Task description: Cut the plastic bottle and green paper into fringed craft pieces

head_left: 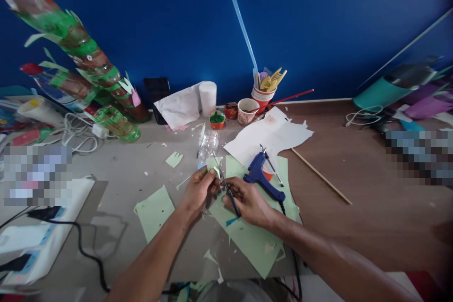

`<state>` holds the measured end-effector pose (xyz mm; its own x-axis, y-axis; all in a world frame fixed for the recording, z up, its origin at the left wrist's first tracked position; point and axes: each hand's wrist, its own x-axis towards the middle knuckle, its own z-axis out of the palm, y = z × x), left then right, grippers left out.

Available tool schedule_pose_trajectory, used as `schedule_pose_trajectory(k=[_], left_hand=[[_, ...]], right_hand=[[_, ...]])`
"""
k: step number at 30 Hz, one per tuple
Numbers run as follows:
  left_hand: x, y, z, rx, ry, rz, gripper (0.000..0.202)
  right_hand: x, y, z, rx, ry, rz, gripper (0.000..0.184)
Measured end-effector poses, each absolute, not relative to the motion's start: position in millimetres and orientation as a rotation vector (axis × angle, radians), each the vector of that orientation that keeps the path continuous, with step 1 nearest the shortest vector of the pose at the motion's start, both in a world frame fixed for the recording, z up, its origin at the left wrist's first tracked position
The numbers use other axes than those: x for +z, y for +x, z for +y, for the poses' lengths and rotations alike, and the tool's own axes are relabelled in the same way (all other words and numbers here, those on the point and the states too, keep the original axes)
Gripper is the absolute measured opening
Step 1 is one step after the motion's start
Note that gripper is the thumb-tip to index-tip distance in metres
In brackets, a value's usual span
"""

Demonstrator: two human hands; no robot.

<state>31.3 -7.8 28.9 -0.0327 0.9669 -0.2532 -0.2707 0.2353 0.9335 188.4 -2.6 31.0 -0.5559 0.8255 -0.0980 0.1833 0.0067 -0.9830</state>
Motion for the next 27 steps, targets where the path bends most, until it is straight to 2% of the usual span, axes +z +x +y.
schedule_pose_trajectory(k=[13, 22, 27], left_hand=[[39, 28, -9, 1.065, 1.077, 1.445, 0.031], [29, 27, -9, 1.078, 1.05, 1.378, 0.031], [36, 28, -9, 1.06, 1.05, 1.392, 0.032]], right_hand=[[34, 190, -1, 1.747, -0.934, -1.655, 0.026], [32, 188, 1, 1.898, -0.829, -1.458, 0.035], [31, 188, 0, 1.843, -0.85, -1.539, 0.033]])
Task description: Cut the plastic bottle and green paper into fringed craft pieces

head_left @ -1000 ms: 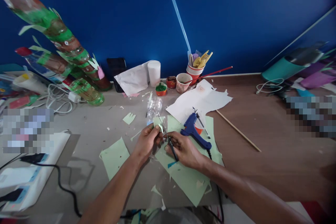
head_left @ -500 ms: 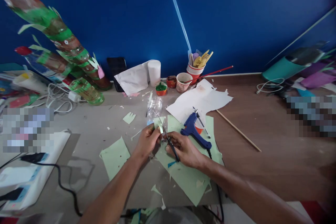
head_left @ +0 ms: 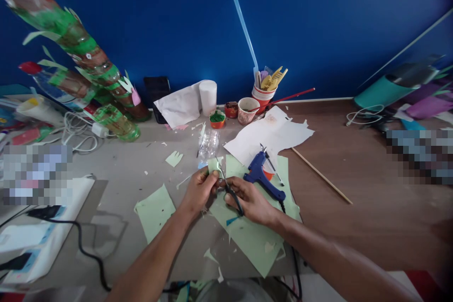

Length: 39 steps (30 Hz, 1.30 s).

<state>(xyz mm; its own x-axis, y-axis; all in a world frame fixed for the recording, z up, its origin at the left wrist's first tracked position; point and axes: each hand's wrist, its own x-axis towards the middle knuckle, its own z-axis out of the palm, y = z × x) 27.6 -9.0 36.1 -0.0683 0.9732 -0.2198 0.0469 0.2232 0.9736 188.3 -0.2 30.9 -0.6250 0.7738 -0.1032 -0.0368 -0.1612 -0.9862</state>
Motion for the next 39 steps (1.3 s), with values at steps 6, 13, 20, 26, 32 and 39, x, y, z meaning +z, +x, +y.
schedule_pose_trajectory(k=[6, 13, 20, 26, 32, 39], left_hand=[[37, 31, -9, 1.054, 1.02, 1.383, 0.035], [31, 29, -9, 1.034, 1.026, 1.377, 0.035], [27, 29, -9, 1.028, 1.025, 1.388, 0.036], [25, 29, -9, 1.046, 1.025, 1.377, 0.037], [22, 28, -8, 1.053, 1.032, 1.368, 0.037], [24, 28, -9, 1.07, 1.034, 1.364, 0.035]], right_hand=[[28, 189, -2, 1.606, -0.97, -1.74, 0.019], [26, 188, -4, 1.551, -0.988, -1.782, 0.02], [24, 187, -4, 1.565, -0.977, -1.767, 0.019], [23, 187, -5, 1.565, -1.006, -1.777, 0.021], [23, 188, -4, 1.5, -1.062, -1.837, 0.023], [25, 188, -3, 1.442, -1.083, -1.865, 0.022]])
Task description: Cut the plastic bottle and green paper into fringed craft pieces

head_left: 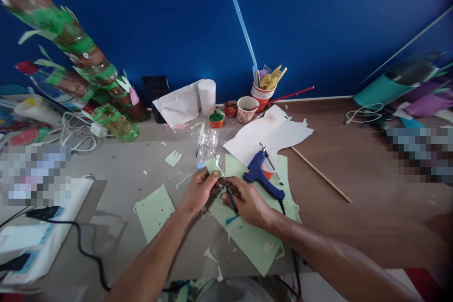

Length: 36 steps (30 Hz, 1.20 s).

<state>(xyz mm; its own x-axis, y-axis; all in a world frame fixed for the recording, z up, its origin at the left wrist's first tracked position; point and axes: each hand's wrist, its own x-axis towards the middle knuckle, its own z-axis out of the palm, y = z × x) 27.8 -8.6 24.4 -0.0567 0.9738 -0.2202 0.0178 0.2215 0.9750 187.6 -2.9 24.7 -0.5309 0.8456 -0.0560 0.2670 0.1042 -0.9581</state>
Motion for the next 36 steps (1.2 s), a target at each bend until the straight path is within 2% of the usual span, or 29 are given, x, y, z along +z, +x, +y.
schedule_pose_trajectory(k=[7, 17, 26, 36], left_hand=[[27, 27, -8, 1.158, 0.953, 1.31, 0.03], [26, 26, -2, 1.273, 0.82, 1.256, 0.018], [40, 29, -7, 1.119, 0.999, 1.415, 0.019], [31, 30, -8, 1.073, 0.882, 1.203, 0.022]], right_hand=[[24, 187, -2, 1.435, -1.098, -1.847, 0.025], [34, 189, -3, 1.524, -1.076, -1.697, 0.021], [33, 187, 1, 1.562, -1.049, -1.403, 0.042], [37, 186, 9, 1.592, -1.159, -1.249, 0.045]])
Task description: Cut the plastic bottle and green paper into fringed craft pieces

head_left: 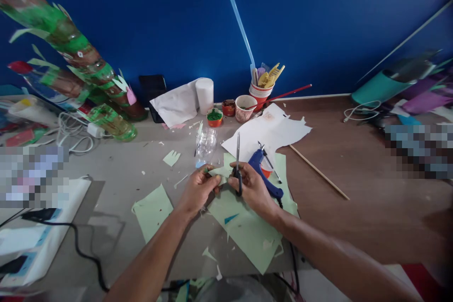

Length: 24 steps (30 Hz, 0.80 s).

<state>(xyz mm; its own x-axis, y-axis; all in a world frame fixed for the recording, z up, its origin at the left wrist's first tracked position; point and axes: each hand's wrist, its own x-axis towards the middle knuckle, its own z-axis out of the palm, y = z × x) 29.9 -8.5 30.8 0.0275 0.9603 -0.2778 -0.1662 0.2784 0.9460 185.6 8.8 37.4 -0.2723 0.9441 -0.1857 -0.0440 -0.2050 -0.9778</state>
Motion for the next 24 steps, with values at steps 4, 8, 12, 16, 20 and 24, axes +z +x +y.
schedule_pose_trajectory(k=[4, 8, 12, 16, 20, 24], left_hand=[[31, 29, -10, 1.124, 0.765, 1.148, 0.023], [32, 28, -8, 1.133, 0.722, 1.118, 0.024], [34, 27, -5, 1.207, 0.67, 1.082, 0.02], [38, 24, -3, 1.25, 0.629, 1.086, 0.019], [41, 22, -3, 1.295, 0.627, 1.09, 0.017], [39, 21, -3, 1.319, 0.651, 1.104, 0.017]], right_hand=[[37, 185, 9, 1.607, -1.162, -1.245, 0.044], [37, 187, 8, 1.601, -1.119, -1.251, 0.041], [40, 190, 6, 1.63, -1.044, -1.307, 0.041], [43, 190, 2, 1.657, -1.041, -1.378, 0.042], [42, 191, 0, 1.649, -1.041, -1.469, 0.038], [39, 194, -1, 1.567, -1.047, -1.684, 0.032]])
